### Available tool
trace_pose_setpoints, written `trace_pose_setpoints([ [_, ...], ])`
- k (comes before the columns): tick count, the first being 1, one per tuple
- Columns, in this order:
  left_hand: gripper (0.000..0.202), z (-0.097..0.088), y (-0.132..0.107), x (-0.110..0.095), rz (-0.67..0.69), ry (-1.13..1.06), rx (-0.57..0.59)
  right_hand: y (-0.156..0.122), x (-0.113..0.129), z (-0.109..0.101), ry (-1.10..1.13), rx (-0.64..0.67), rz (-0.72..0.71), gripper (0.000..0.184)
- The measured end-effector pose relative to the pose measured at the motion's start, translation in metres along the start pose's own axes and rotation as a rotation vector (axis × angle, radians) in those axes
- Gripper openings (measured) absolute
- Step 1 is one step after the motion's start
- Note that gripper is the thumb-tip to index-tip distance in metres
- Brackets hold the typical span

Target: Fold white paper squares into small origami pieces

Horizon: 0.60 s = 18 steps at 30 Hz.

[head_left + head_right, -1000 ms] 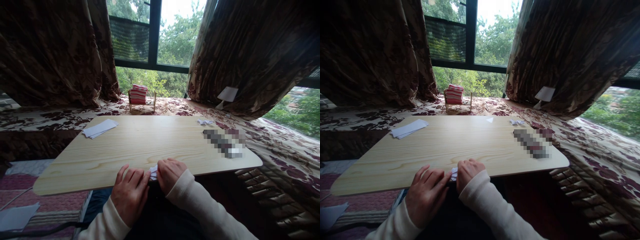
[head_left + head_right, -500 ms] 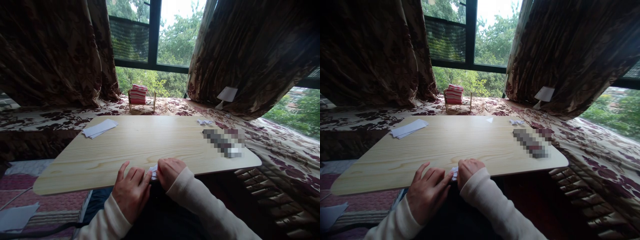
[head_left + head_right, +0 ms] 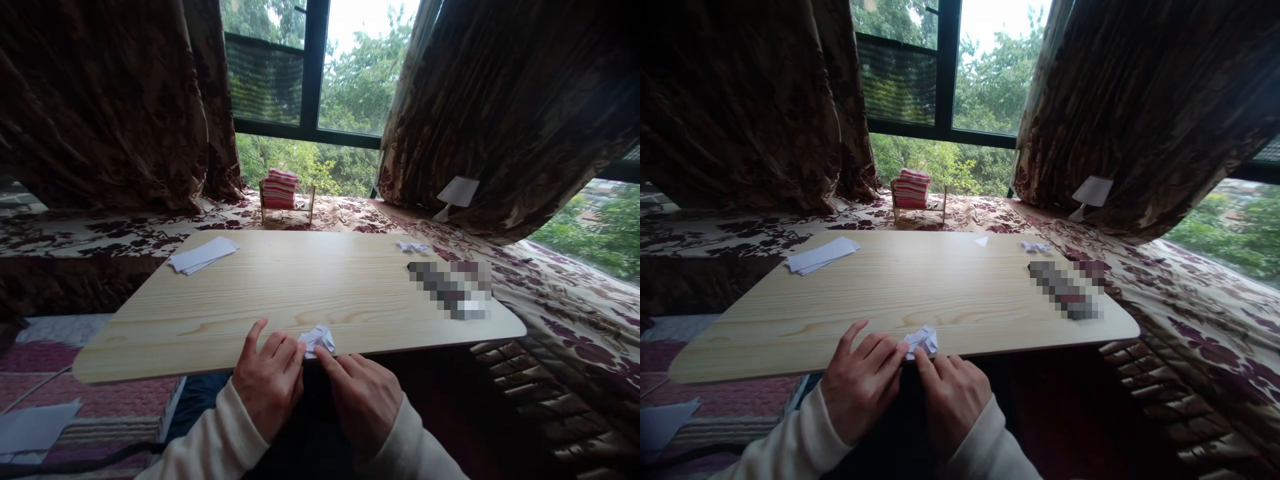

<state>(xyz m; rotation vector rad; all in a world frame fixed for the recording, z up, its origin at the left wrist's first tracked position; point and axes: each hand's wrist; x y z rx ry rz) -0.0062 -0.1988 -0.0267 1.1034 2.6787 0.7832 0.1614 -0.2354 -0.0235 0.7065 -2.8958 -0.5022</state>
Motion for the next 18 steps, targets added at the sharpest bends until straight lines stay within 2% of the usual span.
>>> trace_pose_setpoints([
  [6, 0.023, 0.001, -0.001, 0.000, 0.021, 0.015, -0.005, 0.000, 0.000, 0.019, -0.094, 0.066, 0.045, 0.046],
  [14, 0.020, 0.001, 0.002, 0.001, 0.044, 0.045, -0.020, 0.006, 0.005, 0.007, -0.052, 0.315, 0.161, 0.052],
  [18, 0.019, 0.004, 0.002, 0.004, 0.064, 0.054, -0.034, 0.012, 0.008, 0.002, -0.058, 0.356, 0.198, 0.050],
])
Point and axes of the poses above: each hand's wrist, its own y-axis towards the middle knuckle, its own z-axis out of the palm, x = y × z, and after that the axes turned 12 degrees about x, right-handed
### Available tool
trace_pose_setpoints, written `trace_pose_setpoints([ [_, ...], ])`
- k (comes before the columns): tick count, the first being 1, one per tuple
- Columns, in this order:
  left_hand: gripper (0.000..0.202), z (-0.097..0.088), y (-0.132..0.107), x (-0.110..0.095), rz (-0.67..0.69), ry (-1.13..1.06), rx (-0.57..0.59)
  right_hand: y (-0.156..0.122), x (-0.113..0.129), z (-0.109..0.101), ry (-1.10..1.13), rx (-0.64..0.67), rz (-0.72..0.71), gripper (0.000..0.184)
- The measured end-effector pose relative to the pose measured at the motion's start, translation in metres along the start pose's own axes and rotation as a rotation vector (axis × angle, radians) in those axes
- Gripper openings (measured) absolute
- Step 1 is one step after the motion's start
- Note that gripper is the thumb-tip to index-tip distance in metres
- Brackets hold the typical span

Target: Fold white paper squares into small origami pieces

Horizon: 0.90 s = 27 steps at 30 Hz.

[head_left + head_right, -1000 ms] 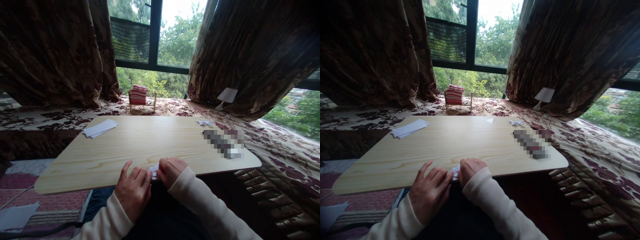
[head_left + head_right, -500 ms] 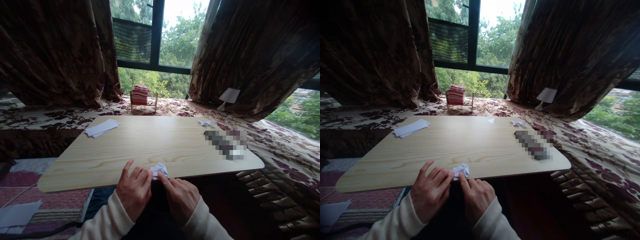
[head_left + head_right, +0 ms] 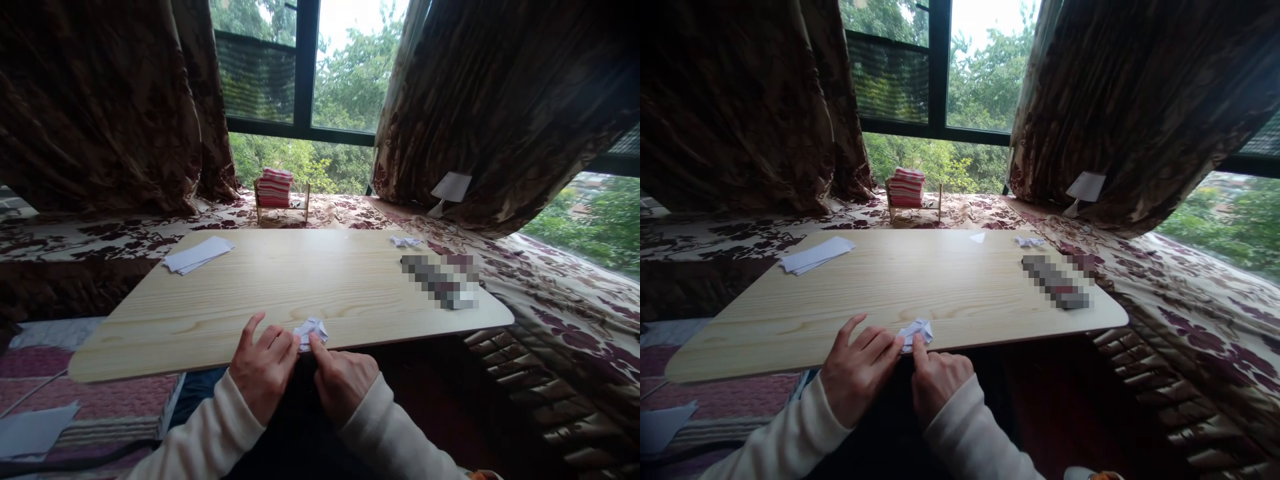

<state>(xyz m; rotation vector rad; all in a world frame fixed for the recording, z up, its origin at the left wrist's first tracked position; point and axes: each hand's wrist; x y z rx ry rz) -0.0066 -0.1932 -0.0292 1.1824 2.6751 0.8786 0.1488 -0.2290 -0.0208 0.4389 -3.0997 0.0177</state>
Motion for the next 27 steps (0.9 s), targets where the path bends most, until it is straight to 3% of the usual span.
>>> trace_pose_setpoints([
  [5, 0.018, 0.000, 0.001, 0.000, 0.012, -0.013, -0.009, 0.001, -0.004, -0.002, -0.003, 0.005, -0.069, 0.052],
  [11, 0.021, 0.003, -0.003, 0.002, -0.029, -0.078, 0.003, 0.008, -0.003, -0.002, -0.049, 0.166, 0.020, 0.061],
  [16, 0.022, 0.001, -0.004, 0.000, -0.130, -0.113, 0.034, 0.013, -0.003, -0.002, -0.001, 0.175, 0.030, 0.058],
  [19, 0.018, 0.000, 0.000, -0.002, -0.166, -0.075, 0.006, 0.012, -0.003, 0.000, 0.001, 0.166, 0.039, 0.056],
  [27, 0.022, 0.008, -0.008, 0.001, -0.110, -0.099, -0.088, 0.009, 0.002, -0.003, -0.013, 0.200, 0.073, 0.059],
])
Point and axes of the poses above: each hand's wrist, its own y-axis towards the middle knuckle, its own z-axis out of the palm, x = y × z, and after that the axes turned 12 degrees about x, right-handed
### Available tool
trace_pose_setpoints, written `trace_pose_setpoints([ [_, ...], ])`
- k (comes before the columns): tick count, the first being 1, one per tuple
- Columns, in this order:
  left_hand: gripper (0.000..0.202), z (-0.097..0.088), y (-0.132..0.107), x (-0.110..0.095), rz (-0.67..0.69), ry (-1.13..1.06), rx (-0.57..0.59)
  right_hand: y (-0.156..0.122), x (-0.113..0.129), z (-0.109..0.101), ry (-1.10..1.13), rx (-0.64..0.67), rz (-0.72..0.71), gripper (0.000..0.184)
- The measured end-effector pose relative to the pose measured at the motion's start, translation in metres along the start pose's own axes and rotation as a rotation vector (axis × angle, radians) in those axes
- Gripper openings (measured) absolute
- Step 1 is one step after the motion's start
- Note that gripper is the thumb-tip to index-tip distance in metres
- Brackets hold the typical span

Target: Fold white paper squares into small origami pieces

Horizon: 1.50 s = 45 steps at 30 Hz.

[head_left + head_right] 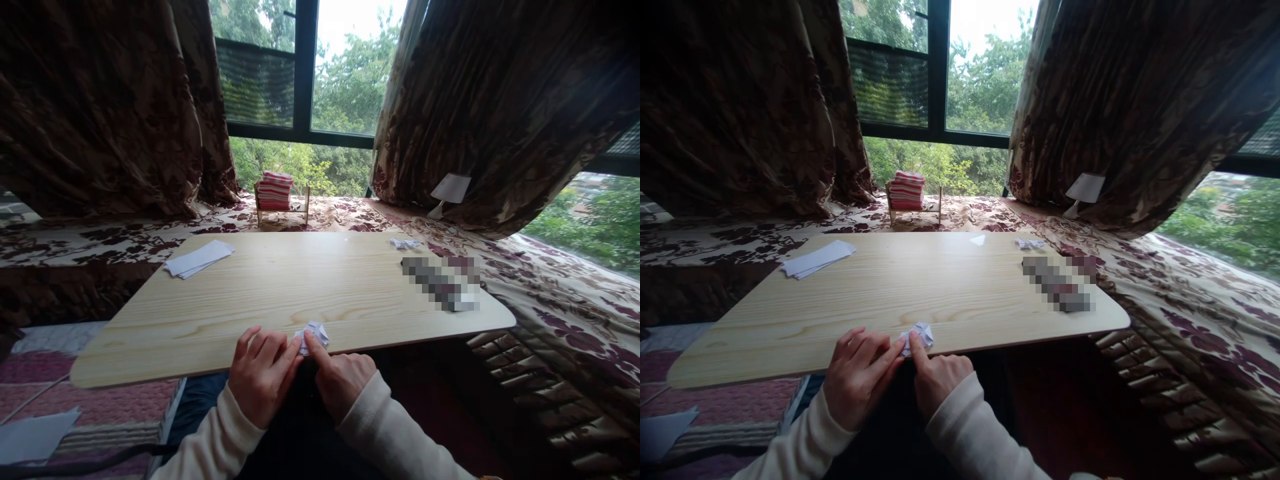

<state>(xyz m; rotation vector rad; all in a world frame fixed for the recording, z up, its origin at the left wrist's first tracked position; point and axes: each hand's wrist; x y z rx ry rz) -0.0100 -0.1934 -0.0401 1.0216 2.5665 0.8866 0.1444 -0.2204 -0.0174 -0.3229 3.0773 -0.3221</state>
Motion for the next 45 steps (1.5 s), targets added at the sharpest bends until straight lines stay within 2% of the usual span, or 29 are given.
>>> trace_pose_setpoints([
  [15, 0.021, 0.001, 0.000, 0.003, 0.014, -0.033, 0.019, -0.004, -0.001, -0.007, -0.050, -0.011, -0.012, 0.062],
  [21, 0.020, -0.001, 0.001, 0.002, 0.007, -0.021, 0.010, 0.001, -0.006, -0.002, -0.024, -0.087, -0.023, 0.060],
  [26, 0.020, -0.003, 0.001, 0.001, -0.003, -0.056, 0.013, -0.001, -0.007, 0.002, -0.013, -0.143, -0.094, 0.062],
  [31, 0.022, -0.001, 0.001, 0.002, -0.001, -0.077, 0.000, -0.004, 0.001, -0.001, -0.062, -0.077, -0.070, 0.062],
  [35, 0.021, -0.001, -0.001, 0.002, -0.011, -0.069, 0.035, -0.002, 0.003, -0.009, -0.056, -0.012, -0.054, 0.060],
  [41, 0.020, -0.002, -0.002, 0.002, -0.005, -0.069, 0.031, 0.001, 0.006, -0.013, -0.031, -0.057, -0.036, 0.053],
  [45, 0.020, -0.001, -0.001, 0.002, 0.004, -0.062, 0.008, 0.000, 0.007, -0.011, -0.049, -0.055, -0.047, 0.056],
])
Point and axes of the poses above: each hand's wrist, its own y-axis towards the middle knuckle, its own z-axis out of the palm, x = y × z, and after that the axes turned 12 degrees about x, right-handed
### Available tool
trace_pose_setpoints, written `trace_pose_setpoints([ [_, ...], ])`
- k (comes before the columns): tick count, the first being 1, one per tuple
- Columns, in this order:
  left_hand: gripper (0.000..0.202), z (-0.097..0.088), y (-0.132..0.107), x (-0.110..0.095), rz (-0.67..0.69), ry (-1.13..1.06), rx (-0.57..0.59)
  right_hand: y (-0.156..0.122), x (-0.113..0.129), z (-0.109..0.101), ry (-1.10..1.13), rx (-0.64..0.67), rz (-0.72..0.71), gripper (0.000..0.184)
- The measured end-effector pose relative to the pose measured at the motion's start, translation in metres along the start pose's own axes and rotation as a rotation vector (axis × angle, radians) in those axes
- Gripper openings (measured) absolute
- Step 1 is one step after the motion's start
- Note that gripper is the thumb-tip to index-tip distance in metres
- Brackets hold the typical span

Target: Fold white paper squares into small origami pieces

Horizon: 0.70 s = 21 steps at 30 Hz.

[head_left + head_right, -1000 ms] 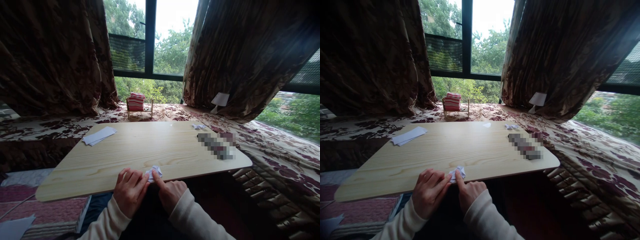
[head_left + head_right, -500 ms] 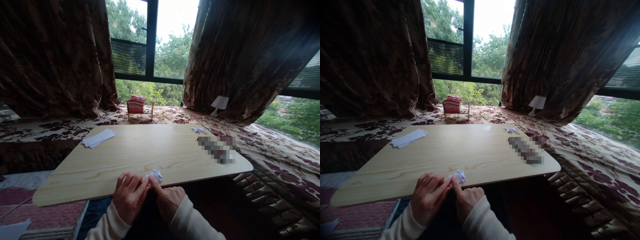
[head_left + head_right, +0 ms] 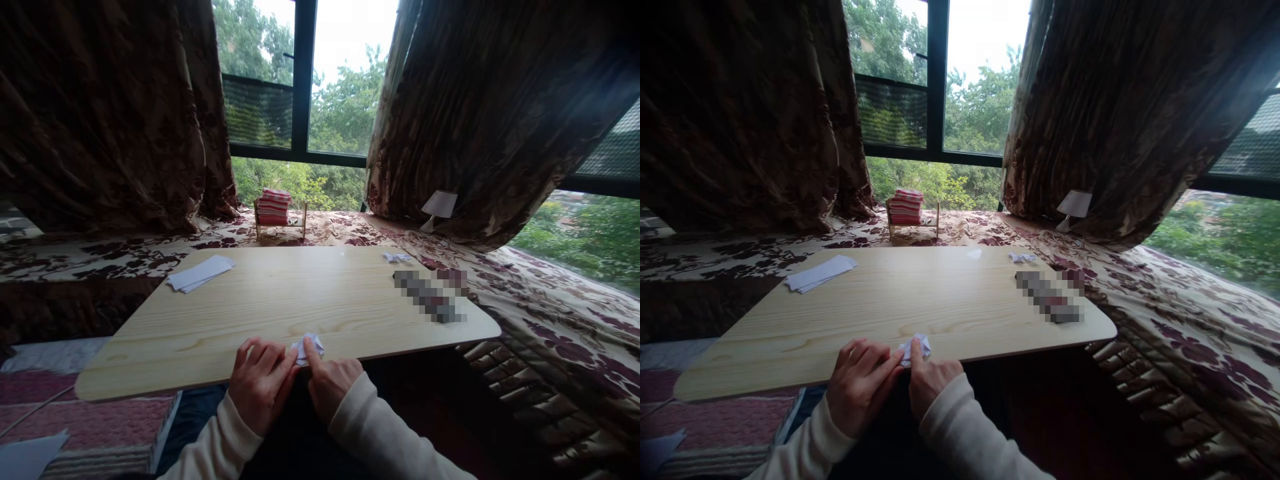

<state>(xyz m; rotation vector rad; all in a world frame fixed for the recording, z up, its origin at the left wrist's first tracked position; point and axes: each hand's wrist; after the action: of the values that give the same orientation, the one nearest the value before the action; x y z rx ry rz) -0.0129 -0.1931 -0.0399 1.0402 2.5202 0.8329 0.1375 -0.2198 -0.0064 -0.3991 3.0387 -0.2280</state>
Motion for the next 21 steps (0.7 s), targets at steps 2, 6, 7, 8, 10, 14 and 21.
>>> trace_pose_setpoints([
  [2, 0.020, 0.000, 0.000, 0.000, -0.001, -0.001, -0.004, -0.003, 0.001, 0.001, -0.017, 0.006, -0.024, 0.058],
  [6, 0.020, 0.000, 0.000, 0.000, 0.003, -0.002, -0.012, -0.009, 0.004, 0.004, -0.033, 0.022, -0.029, 0.056],
  [7, 0.020, 0.000, 0.000, 0.000, 0.004, -0.001, -0.012, -0.010, 0.005, 0.004, -0.033, 0.023, -0.019, 0.055],
  [8, 0.020, 0.001, 0.000, 0.000, 0.004, 0.000, -0.010, -0.010, 0.006, 0.004, -0.034, 0.025, -0.010, 0.055],
  [10, 0.021, 0.001, 0.000, 0.000, 0.002, -0.001, -0.004, -0.010, 0.006, 0.004, -0.040, 0.037, 0.007, 0.057],
  [14, 0.020, 0.002, 0.000, 0.001, 0.000, 0.002, -0.001, -0.005, 0.003, 0.002, -0.030, 0.042, 0.037, 0.055],
  [21, 0.020, 0.000, 0.001, 0.000, 0.004, -0.012, -0.001, -0.003, -0.002, -0.007, 0.027, 0.076, 0.008, 0.059],
])
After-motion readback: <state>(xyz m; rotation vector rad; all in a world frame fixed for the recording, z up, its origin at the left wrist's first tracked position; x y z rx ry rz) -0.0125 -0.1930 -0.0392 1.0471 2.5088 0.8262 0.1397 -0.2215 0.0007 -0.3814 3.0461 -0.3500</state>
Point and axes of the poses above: each hand's wrist, its own y-axis towards the middle knuckle, its own z-axis out of the palm, x = y × z, and after that the axes turned 12 degrees about x, right-handed
